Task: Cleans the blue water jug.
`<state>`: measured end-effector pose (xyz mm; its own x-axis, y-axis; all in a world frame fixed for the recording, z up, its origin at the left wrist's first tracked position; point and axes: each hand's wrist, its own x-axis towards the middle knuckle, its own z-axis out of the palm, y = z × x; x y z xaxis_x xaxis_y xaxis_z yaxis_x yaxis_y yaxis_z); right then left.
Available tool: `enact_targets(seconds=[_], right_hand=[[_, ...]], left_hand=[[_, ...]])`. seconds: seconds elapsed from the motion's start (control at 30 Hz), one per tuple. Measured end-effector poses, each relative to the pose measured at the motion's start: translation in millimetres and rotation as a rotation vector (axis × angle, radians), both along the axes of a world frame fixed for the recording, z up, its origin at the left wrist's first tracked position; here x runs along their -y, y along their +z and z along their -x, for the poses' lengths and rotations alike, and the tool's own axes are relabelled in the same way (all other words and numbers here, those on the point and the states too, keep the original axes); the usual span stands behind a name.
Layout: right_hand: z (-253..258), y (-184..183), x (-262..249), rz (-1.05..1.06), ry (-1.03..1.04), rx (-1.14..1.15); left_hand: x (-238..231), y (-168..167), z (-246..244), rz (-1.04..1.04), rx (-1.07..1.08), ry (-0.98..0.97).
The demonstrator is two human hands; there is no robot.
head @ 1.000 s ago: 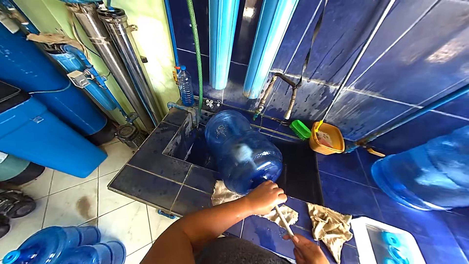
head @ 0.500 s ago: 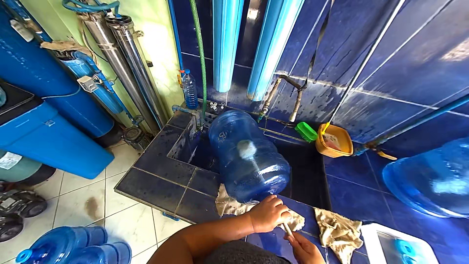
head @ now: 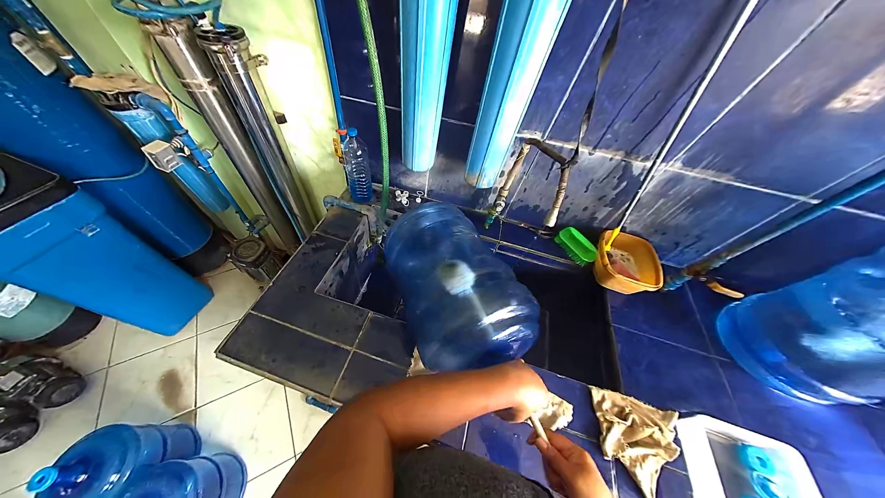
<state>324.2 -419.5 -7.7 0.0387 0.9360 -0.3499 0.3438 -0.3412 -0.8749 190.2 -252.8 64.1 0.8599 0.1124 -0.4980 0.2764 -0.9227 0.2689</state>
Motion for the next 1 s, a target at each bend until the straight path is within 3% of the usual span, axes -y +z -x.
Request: enact_targets(seconds=[0.07, 0.1, 0.13, 0.17, 0.23, 0.27, 0.3, 0.4, 0.43, 0.47, 0.57, 0.6, 0.63, 0.73, 0.77, 0.8, 0.9, 0.97, 1.0], right_hand=[[6, 0, 5, 0.133, -0.115, -0.511], [6, 0, 3, 0.156, -0.138, -0.582], [3, -3, 0, 0.129, -0.126, -0.501], [-2, -6, -5, 0.066, -0.082, -0.277], [-19, -4, -15, -0.012, 0.069, 0.256], [-22, 0, -18, -0.01, 0.098, 0.338], [-21, 3, -17, 0.0, 0.083, 0.293], [0, 3, -7, 0.153, -0.1, -0.462], [4, 2, -7, 0.18, -0.118, -0.576], [5, -1, -9, 0.156, -0.109, -0.518], [-15, -4, -21, 0.044, 0.039, 0.162], [-18, -2, -22, 0.051, 0.059, 0.21], [-16, -4, -19, 0.05, 0.042, 0.12], [-1, -5, -8, 0.181, -0.091, -0.561], [0, -5, -9, 0.189, -0.104, -0.622], [-2, -6, -11, 0.156, -0.089, -0.525], [-23, -3, -23, 0.036, 0.113, 0.234], [-22, 2, -22, 0.043, 0.141, 0.259], [-18, 0, -17, 0.041, 0.089, 0.054]], left_hand=[[-6, -1, -1, 0.001, 0.083, 0.044], [-8, -14, 1, 0.006, 0.236, 0.097], [-8, -29, 4, -0.008, 0.369, 0.133], [-7, -40, 6, -0.026, 0.446, 0.152], [-4, -46, 8, -0.051, 0.472, 0.136], [-3, -46, 9, -0.056, 0.462, 0.129], [-2, -46, 10, -0.056, 0.457, 0.132], [1, -43, 14, -0.067, 0.484, 0.179], [1, -43, 15, -0.073, 0.487, 0.186], [1, -45, 16, -0.076, 0.487, 0.181], [1, -48, 19, -0.071, 0.483, 0.154], [3, -48, 19, -0.069, 0.478, 0.153], [4, -49, 20, -0.07, 0.482, 0.16], [7, -49, 19, -0.07, 0.529, 0.196], [7, -50, 18, -0.062, 0.553, 0.203], [6, -51, 18, -0.058, 0.561, 0.193], [-5, -36, 11, -0.034, 0.322, 0.083], [-10, -7, -3, -0.029, -0.016, 0.022], [-12, 5, -10, -0.033, -0.141, 0.01]])
